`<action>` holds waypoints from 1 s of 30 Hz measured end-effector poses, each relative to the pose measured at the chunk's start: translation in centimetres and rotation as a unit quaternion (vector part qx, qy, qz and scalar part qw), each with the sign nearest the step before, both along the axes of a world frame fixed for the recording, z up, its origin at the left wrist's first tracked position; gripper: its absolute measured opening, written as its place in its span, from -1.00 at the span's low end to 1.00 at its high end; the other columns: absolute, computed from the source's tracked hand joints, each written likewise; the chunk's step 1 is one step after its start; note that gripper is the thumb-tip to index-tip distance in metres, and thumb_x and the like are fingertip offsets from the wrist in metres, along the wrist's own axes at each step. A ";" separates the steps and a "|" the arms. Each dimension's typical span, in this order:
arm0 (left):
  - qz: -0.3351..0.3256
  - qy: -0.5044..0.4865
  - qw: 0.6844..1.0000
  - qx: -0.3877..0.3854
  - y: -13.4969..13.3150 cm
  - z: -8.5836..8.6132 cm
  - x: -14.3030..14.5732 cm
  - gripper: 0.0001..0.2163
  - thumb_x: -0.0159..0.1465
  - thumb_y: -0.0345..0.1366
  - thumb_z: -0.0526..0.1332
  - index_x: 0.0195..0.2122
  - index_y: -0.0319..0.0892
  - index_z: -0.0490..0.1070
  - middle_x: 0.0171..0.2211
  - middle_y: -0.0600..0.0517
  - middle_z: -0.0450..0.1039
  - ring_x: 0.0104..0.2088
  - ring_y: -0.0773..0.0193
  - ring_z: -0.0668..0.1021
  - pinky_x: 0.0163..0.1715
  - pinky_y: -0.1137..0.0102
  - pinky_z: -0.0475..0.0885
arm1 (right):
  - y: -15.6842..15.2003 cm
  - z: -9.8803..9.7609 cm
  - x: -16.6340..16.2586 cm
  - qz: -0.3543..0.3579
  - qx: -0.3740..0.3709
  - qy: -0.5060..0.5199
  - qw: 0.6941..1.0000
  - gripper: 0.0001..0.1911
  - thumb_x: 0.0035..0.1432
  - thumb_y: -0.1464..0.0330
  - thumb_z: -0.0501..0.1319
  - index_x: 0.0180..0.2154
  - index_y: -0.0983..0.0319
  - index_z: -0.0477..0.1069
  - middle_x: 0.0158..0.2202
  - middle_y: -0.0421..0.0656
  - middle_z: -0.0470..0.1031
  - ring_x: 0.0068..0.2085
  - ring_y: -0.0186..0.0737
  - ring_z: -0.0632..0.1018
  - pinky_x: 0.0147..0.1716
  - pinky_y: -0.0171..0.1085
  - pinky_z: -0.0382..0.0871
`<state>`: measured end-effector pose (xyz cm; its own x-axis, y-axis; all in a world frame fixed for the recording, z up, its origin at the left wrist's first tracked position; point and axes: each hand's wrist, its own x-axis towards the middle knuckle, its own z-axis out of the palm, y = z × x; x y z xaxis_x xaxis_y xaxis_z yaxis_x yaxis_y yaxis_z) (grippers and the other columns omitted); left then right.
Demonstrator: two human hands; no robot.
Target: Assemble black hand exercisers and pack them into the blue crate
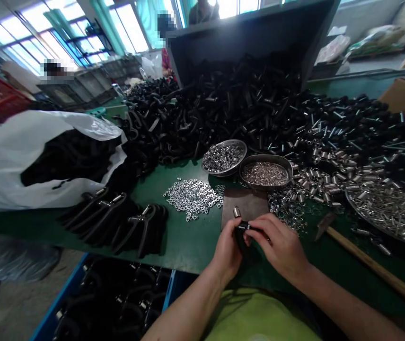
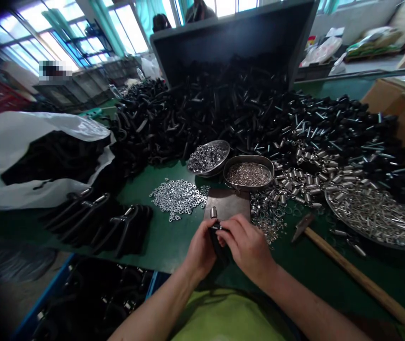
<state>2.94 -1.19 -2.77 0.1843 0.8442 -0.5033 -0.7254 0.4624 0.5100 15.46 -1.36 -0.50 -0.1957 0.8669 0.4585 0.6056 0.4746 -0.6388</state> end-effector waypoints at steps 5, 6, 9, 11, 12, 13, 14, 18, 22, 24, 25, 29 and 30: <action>0.021 0.075 0.994 0.076 -0.4 -0.1 -0.4 -0.85 0.16 -0.26 0.18 -0.47 -0.23 0.33 -0.58 0.13 0.27 -0.56 0.44 0.31 -0.50 0.51 0.22 | -0.1 0.2 -0.3 0.024 -0.248 0.040 0.968 -0.68 0.30 0.19 -0.08 -0.05 0.20 0.27 -0.56 -0.25 0.45 -0.57 -0.26 0.48 -0.58 -0.30 0.35; 0.033 0.076 0.994 0.070 -0.4 -0.1 -0.5 -0.85 0.15 -0.26 0.19 -0.47 -0.23 0.32 -0.58 0.13 0.26 -0.56 0.44 0.30 -0.51 0.50 0.22 | -0.2 0.2 -0.3 0.032 -0.219 0.028 0.975 -0.67 0.27 0.20 -0.03 -0.01 0.19 0.25 -0.44 -0.19 0.51 -0.46 -0.22 0.53 -0.48 -0.26 0.40; 0.061 0.100 0.990 0.078 -0.3 -0.1 -0.6 -0.85 0.13 -0.26 0.20 -0.47 -0.22 0.31 -0.56 0.14 0.25 -0.54 0.44 0.29 -0.50 0.50 0.21 | -0.5 0.1 -0.3 0.040 -0.102 0.011 0.994 -0.73 0.20 0.27 0.06 -0.07 0.18 0.30 -0.12 -0.04 0.48 -0.12 -0.11 0.51 -0.17 -0.15 0.38; 0.045 0.143 0.982 0.112 -0.4 -0.1 -0.6 -0.83 0.15 -0.24 0.19 -0.49 -0.22 0.31 -0.56 0.14 0.25 -0.53 0.43 0.29 -0.48 0.50 0.21 | -0.6 -0.1 -0.2 0.045 -0.162 0.043 0.985 -0.75 0.26 0.25 -0.05 -0.12 0.18 0.31 -0.33 -0.11 0.51 -0.30 -0.17 0.54 -0.32 -0.21 0.41; 0.036 0.161 0.978 0.126 -0.4 -0.1 -0.6 -0.83 0.16 -0.24 0.19 -0.49 -0.22 0.31 -0.56 0.14 0.25 -0.52 0.42 0.29 -0.48 0.50 0.20 | -0.6 -0.1 -0.2 0.049 -0.226 0.064 0.971 -0.70 0.29 0.23 -0.11 -0.11 0.18 0.29 -0.51 -0.19 0.46 -0.48 -0.23 0.51 -0.47 -0.27 0.38; 0.029 0.172 0.976 0.133 -0.4 -0.1 -0.6 -0.83 0.17 -0.23 0.18 -0.49 -0.22 0.32 -0.56 0.13 0.26 -0.52 0.42 0.29 -0.48 0.50 0.20 | -0.6 -0.1 -0.1 0.052 -0.284 0.081 0.954 -0.66 0.31 0.20 -0.15 -0.08 0.18 0.26 -0.63 -0.28 0.37 -0.61 -0.27 0.43 -0.59 -0.31 0.31; 0.025 0.176 0.975 0.132 -0.4 -0.1 -0.7 -0.83 0.17 -0.23 0.18 -0.49 -0.22 0.32 -0.55 0.13 0.26 -0.52 0.42 0.29 -0.48 0.50 0.20 | -0.6 -0.1 -0.1 0.052 -0.315 0.087 0.944 -0.65 0.31 0.18 -0.15 -0.04 0.19 0.24 -0.68 -0.32 0.31 -0.67 -0.28 0.38 -0.64 -0.32 0.26; 0.054 0.165 0.978 0.116 -0.4 -0.2 -0.8 -0.84 0.14 -0.23 0.20 -0.48 -0.20 0.31 -0.54 0.14 0.27 -0.52 0.42 0.29 -0.48 0.50 0.21 | -0.7 0.2 -0.1 0.037 -0.160 0.044 0.985 -0.69 0.20 0.25 0.09 -0.02 0.16 0.28 -0.25 -0.09 0.50 -0.23 -0.14 0.52 -0.26 -0.17 0.38; 0.011 0.174 0.975 0.135 -0.3 -0.1 -1.1 -0.82 0.16 -0.21 0.20 -0.47 -0.21 0.33 -0.55 0.13 0.26 -0.52 0.41 0.30 -0.48 0.50 0.21 | -0.9 0.0 -0.2 0.048 -0.251 0.065 0.965 -0.69 0.31 0.24 -0.11 -0.05 0.16 0.28 -0.48 -0.20 0.48 -0.45 -0.23 0.51 -0.46 -0.26 0.37; 0.014 0.173 0.976 0.135 -0.2 0.0 -1.1 -0.82 0.15 -0.20 0.20 -0.47 -0.21 0.33 -0.54 0.13 0.27 -0.51 0.40 0.30 -0.47 0.49 0.21 | -0.8 -0.1 -0.2 0.048 -0.242 0.045 0.968 -0.68 0.28 0.21 -0.04 0.00 0.16 0.26 -0.47 -0.20 0.48 -0.44 -0.22 0.51 -0.44 -0.25 0.38; 0.025 0.172 0.976 0.133 -0.2 0.0 -1.1 -0.83 0.14 -0.21 0.21 -0.46 -0.20 0.33 -0.54 0.13 0.27 -0.51 0.40 0.30 -0.47 0.49 0.22 | -0.8 -0.2 -0.2 0.051 -0.193 0.027 0.979 -0.68 0.25 0.22 0.03 0.00 0.16 0.27 -0.36 -0.15 0.51 -0.33 -0.17 0.53 -0.33 -0.19 0.40; 0.016 0.178 0.975 0.134 -0.2 -0.1 -1.0 -0.85 0.16 -0.23 0.19 -0.44 -0.20 0.33 -0.53 0.14 0.25 -0.51 0.40 0.28 -0.50 0.50 0.19 | -0.4 -0.4 -0.2 0.055 -0.162 0.045 0.984 -0.73 0.26 0.27 -0.01 -0.05 0.17 0.30 -0.26 -0.08 0.50 -0.22 -0.13 0.52 -0.23 -0.12 0.41; 0.004 0.184 0.973 0.137 -0.2 -0.2 -1.1 -0.84 0.17 -0.22 0.18 -0.44 -0.20 0.33 -0.54 0.14 0.24 -0.51 0.40 0.28 -0.50 0.50 0.19 | -0.3 -0.4 -0.2 0.057 -0.217 0.067 0.972 -0.71 0.29 0.25 -0.06 -0.04 0.18 0.27 -0.36 -0.13 0.50 -0.31 -0.17 0.53 -0.33 -0.17 0.43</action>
